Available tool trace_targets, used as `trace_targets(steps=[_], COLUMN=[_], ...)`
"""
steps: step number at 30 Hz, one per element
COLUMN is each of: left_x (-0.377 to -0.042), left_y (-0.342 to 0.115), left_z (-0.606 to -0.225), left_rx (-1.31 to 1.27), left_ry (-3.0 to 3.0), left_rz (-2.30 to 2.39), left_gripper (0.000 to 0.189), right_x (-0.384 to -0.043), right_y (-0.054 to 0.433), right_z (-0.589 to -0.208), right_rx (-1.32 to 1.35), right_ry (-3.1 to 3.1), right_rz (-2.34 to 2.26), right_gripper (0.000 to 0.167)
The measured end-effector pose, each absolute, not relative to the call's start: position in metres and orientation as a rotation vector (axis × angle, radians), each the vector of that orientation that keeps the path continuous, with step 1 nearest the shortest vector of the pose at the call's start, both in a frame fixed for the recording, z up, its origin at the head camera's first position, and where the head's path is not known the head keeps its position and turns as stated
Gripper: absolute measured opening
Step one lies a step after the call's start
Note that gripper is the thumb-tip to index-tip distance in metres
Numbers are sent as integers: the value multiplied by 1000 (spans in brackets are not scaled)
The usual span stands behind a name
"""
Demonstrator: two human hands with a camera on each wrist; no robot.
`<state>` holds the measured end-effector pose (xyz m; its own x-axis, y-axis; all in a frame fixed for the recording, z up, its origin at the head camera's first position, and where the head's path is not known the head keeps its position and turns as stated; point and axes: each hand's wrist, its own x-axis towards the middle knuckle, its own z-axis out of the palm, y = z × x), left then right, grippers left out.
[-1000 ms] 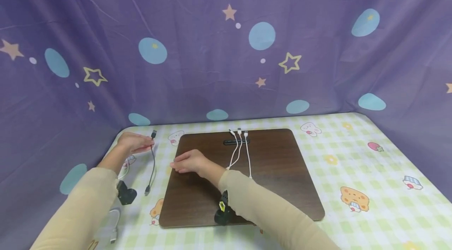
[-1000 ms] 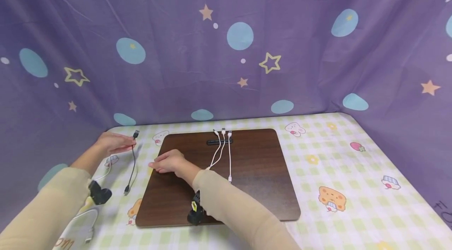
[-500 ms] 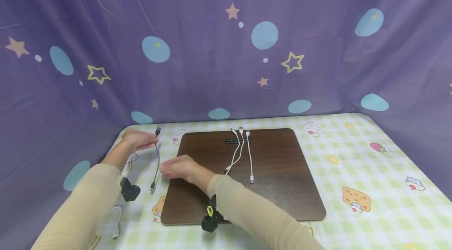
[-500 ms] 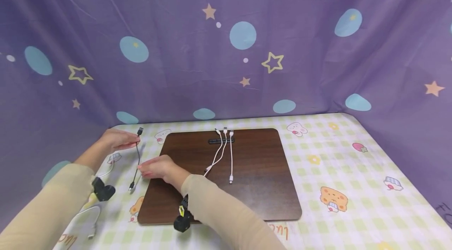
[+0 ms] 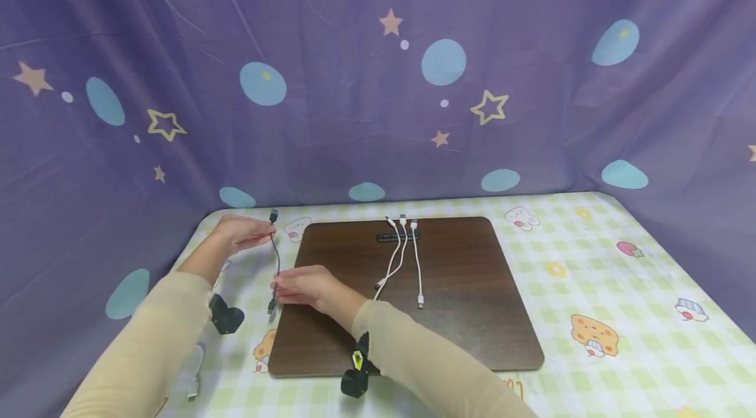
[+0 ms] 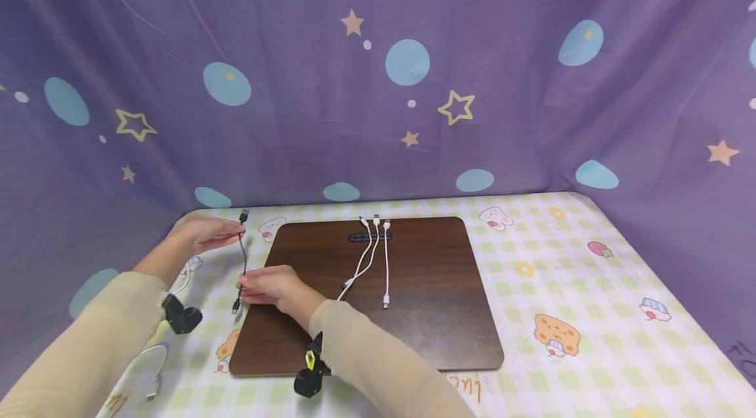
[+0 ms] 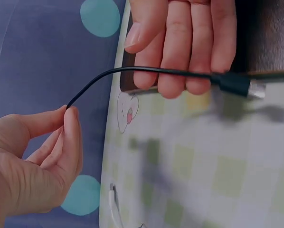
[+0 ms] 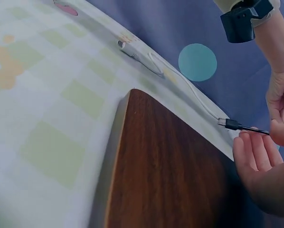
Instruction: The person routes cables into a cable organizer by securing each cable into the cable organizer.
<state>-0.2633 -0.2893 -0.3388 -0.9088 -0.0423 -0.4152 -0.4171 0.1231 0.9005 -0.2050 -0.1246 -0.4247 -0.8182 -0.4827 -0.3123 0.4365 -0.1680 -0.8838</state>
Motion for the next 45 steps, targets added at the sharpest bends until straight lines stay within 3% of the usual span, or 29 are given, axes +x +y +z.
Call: trace_targets(steps=[7, 12, 16, 34, 40, 45], left_x=[-269, -273, -279, -301, -307, -307], left_y=[-279, -266, -256, -201, -181, -169], left_z=[-348, -353, -358, -376, -382, -384], left_rx=[-406, -388, -394, -421, -429, -384], left_ry=[1947, 1887, 1831, 1774, 1766, 1735], left_rz=[1950, 1971, 2003, 2032, 2046, 2052], left_gripper=[41, 16, 28, 11, 43, 44], right_x=[-202, -202, -203, -213, -212, -210], right_y=[-111, -97, -85, -35, -18, -6], right_z=[-428, -427, -425, -428, -429, -429], right_rx=[55, 104, 130, 176, 181, 198], right_ry=[1519, 1580, 1605, 1587, 1616, 1646], right_rz=[-2060, -2054, -2054, -2095, -2085, -2096], right_gripper=[26, 26, 26, 32, 32, 32])
